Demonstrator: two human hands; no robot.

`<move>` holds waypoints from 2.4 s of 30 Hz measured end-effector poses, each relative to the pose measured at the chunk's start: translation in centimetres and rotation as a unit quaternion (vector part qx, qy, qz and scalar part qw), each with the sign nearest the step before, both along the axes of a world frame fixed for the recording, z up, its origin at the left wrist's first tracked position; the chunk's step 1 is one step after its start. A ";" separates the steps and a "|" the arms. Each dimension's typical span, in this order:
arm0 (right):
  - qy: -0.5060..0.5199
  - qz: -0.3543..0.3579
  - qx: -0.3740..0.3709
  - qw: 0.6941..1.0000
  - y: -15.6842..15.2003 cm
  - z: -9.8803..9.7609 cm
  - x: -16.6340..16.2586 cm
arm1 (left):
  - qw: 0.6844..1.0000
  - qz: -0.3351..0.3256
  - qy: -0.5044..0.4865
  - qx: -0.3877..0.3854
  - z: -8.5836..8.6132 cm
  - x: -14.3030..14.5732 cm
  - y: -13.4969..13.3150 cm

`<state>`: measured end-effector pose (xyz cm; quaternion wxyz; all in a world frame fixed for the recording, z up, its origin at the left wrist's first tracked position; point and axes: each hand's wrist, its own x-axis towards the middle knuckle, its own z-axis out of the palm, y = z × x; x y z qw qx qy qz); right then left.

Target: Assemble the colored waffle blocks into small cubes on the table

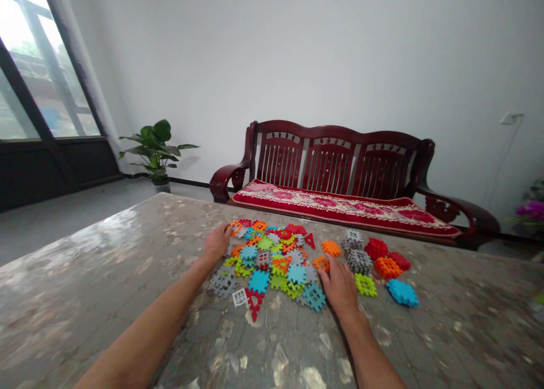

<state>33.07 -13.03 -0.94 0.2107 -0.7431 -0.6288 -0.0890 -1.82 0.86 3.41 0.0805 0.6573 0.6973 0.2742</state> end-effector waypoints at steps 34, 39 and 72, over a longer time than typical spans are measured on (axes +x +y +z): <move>0.245 0.050 0.175 0.952 1.5 -2.3 1.8 | 0.994 0.099 0.047 -0.024 -2.7 -1.3 -4.4; 0.250 0.034 0.148 0.956 1.4 -2.2 1.8 | 0.995 0.068 0.067 -0.027 -3.2 -1.6 -4.3; 0.038 0.020 -0.029 0.999 0.1 0.0 0.4 | 0.994 0.006 0.104 -0.015 -3.4 -1.6 -3.7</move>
